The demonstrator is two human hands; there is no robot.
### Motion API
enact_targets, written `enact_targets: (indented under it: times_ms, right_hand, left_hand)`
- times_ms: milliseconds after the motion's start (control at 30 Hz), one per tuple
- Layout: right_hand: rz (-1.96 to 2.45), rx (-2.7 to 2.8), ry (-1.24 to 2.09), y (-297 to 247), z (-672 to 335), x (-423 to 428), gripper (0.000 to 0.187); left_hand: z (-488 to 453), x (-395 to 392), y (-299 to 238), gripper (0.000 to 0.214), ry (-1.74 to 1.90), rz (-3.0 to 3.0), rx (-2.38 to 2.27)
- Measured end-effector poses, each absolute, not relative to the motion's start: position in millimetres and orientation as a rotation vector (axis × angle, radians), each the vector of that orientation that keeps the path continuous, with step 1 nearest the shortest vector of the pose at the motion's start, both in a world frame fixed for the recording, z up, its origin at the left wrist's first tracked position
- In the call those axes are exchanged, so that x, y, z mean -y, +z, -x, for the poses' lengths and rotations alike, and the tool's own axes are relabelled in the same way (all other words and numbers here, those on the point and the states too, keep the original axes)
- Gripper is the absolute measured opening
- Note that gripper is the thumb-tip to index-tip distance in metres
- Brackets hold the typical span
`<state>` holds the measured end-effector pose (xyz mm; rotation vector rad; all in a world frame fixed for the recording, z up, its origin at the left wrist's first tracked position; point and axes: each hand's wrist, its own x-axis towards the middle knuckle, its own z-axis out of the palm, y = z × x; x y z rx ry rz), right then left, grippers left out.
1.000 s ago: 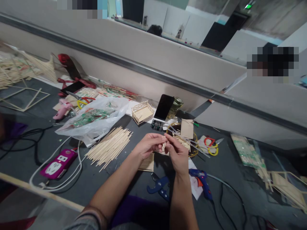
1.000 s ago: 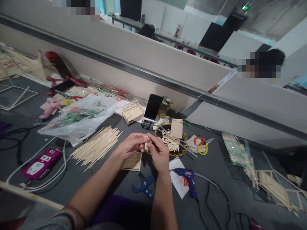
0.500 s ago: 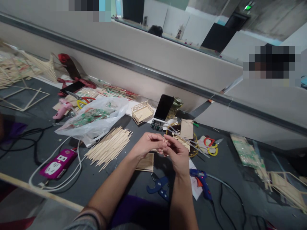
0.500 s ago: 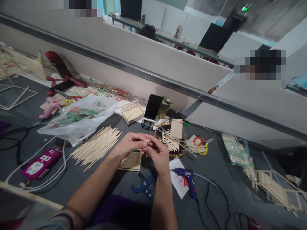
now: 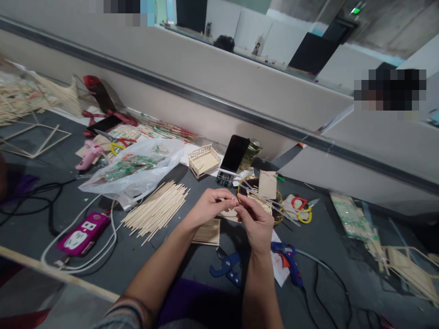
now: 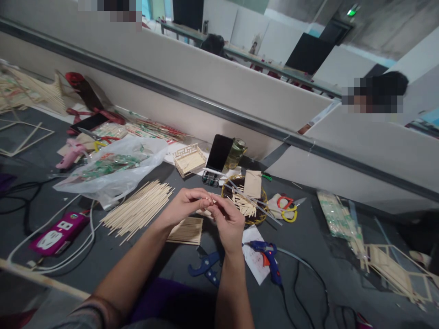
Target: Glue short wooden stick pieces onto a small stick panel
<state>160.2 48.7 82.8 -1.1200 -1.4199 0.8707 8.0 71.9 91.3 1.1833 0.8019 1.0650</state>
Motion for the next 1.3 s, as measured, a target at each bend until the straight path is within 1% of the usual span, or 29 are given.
enact_targets:
  times_ms: [100,167,467,600,733,833,967,1033,1167,1300]
  right_hand:
    - [1.13,1.469,0.759,83.3,-162.6,-50.3,0.026]
    - [1.122,1.479,0.77,83.6,-164.0,-52.2,0.026]
    - [1.077,1.377,1.031,76.5,-166.2,-56.2,0.021]
    - [1.08,1.26,1.185,76.8,-164.5,-56.3,0.023]
    - [1.076,1.149,1.243,77.1,-162.9,-57.6,0.02]
    - [1.099,1.12,1.16,75.9,-161.8,-58.2,0.018]
    - [1.213,1.154,0.844,76.0,-160.2,-57.8,0.019]
    - [1.248,1.142,0.737,76.0,-159.6,-57.4,0.02]
    - [1.263,1.101,0.736,73.3,-160.0,-57.8,0.022]
    - [1.233,1.074,0.82,71.0,-161.5,-60.0,0.022]
  left_hand:
    - [-9.7,-71.5,90.1,0.024,1.03,-1.118,-0.813]
    - [-10.3,-71.1,89.3,0.026,0.99,-1.076,-0.788]
    - [-15.8,-76.6,75.8,0.033,0.934,-0.901,-0.679]
    - [-20.4,-76.1,74.6,0.035,0.981,-0.905,-0.706]
    - [-24.1,-74.2,76.9,0.034,1.043,-0.916,-0.735]
    - [-25.9,-73.4,78.8,0.032,1.066,-0.932,-0.757]
    - [-29.9,-72.0,81.3,0.031,1.033,-0.918,-0.784]
    - [-33.6,-70.4,81.8,0.032,1.057,-0.955,-0.838]
    - [-40.8,-66.9,79.4,0.016,1.218,-1.142,-0.956]
    - [-41.8,-66.3,78.2,0.015,1.244,-1.145,-0.938]
